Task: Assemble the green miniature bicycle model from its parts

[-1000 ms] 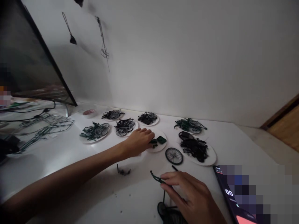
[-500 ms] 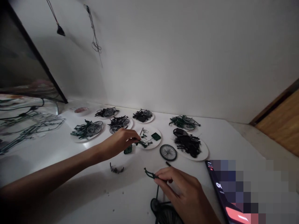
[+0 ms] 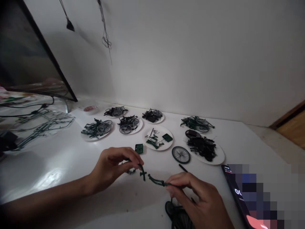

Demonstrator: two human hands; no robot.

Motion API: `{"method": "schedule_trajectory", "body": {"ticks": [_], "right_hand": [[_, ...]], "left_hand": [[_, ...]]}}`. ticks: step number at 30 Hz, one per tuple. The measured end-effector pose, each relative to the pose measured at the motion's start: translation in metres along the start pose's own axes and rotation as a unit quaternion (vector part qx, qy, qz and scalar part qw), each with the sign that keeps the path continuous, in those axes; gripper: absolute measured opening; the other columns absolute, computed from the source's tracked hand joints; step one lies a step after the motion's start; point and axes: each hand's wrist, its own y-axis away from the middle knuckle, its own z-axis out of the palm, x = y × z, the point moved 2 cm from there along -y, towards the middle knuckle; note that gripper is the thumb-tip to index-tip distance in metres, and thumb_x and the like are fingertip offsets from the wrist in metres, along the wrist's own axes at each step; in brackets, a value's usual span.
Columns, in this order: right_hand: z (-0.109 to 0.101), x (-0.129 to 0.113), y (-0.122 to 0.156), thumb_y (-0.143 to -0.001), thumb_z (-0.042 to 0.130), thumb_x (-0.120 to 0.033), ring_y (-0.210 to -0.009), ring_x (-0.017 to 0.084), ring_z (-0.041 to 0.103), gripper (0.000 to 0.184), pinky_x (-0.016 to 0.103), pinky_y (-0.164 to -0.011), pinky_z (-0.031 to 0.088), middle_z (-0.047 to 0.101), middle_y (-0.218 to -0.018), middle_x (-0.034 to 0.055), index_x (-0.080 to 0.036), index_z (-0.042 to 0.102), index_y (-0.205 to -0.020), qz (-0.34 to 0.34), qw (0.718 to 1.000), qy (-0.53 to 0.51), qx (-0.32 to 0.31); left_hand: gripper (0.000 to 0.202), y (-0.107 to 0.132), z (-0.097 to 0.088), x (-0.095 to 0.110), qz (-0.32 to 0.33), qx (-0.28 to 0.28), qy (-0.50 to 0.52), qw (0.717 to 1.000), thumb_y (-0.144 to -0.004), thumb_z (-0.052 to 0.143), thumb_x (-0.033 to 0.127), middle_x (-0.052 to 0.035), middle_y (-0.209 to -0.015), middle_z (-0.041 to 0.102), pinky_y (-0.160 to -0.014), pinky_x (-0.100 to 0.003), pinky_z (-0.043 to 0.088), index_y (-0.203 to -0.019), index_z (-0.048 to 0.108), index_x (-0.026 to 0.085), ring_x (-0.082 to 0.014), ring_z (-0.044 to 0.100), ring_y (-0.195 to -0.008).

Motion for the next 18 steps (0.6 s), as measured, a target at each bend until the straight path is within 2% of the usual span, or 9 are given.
{"method": "schedule_trajectory", "body": {"ticks": [3, 6, 11, 15, 18], "right_hand": [[0.002, -0.005, 0.003, -0.082, 0.076, -0.037, -0.069, 0.013, 0.076, 0.012, 0.009, -0.061, 0.057, 0.079, -0.079, -0.0023, -0.028, 0.075, -0.074, 0.031, 0.999, -0.025, -0.030], [0.002, -0.006, 0.006, -0.081, 0.077, -0.037, -0.070, 0.013, 0.076, 0.012, 0.010, -0.064, 0.058, 0.079, -0.079, -0.0013, -0.028, 0.074, -0.073, 0.053, 0.997, -0.044, -0.029], [0.002, -0.010, 0.004, -0.075, 0.081, -0.034, -0.061, 0.014, 0.074, 0.012, 0.013, -0.056, 0.059, 0.078, -0.077, 0.0009, -0.025, 0.074, -0.073, 0.103, 0.988, -0.115, 0.010], [0.003, -0.014, 0.001, -0.071, 0.084, -0.034, -0.056, 0.013, 0.072, 0.017, 0.012, -0.053, 0.058, 0.078, -0.075, 0.0019, -0.023, 0.071, -0.067, 0.107, 0.985, -0.132, 0.030], [0.001, -0.010, 0.001, -0.071, 0.084, -0.037, -0.062, 0.015, 0.074, 0.018, 0.014, -0.056, 0.059, 0.078, -0.078, 0.0035, -0.023, 0.072, -0.069, 0.101, 0.988, -0.108, 0.051]], "left_hand": [[0.005, 0.006, 0.006, 0.001, -0.018, -0.012, 0.031, 0.999, -0.088, 0.077, 0.017, -0.0069, -0.091, 0.075, -0.081, -0.026, 0.056, -0.088, 0.073, 0.014, -0.0148, 0.070, -0.087], [0.011, 0.007, 0.011, -0.008, -0.081, -0.007, 0.054, 0.995, -0.086, 0.080, 0.020, -0.0046, -0.088, 0.071, -0.078, -0.022, 0.052, -0.087, 0.072, 0.014, -0.0120, 0.065, -0.085], [0.021, 0.012, 0.020, -0.018, -0.190, -0.012, 0.198, 0.962, -0.083, 0.082, 0.024, -0.0024, -0.078, 0.067, -0.064, -0.021, 0.053, -0.085, 0.065, 0.012, -0.0095, 0.064, -0.067], [0.023, 0.015, 0.024, -0.020, -0.225, -0.035, 0.259, 0.939, -0.085, 0.080, 0.026, -0.0013, -0.069, 0.064, -0.057, -0.024, 0.055, -0.085, 0.062, 0.011, -0.0109, 0.064, -0.057], [0.024, 0.016, 0.026, -0.023, -0.236, -0.039, 0.276, 0.931, -0.084, 0.080, 0.025, -0.0015, -0.069, 0.065, -0.055, -0.022, 0.055, -0.084, 0.062, 0.010, -0.0101, 0.064, -0.054]]}}
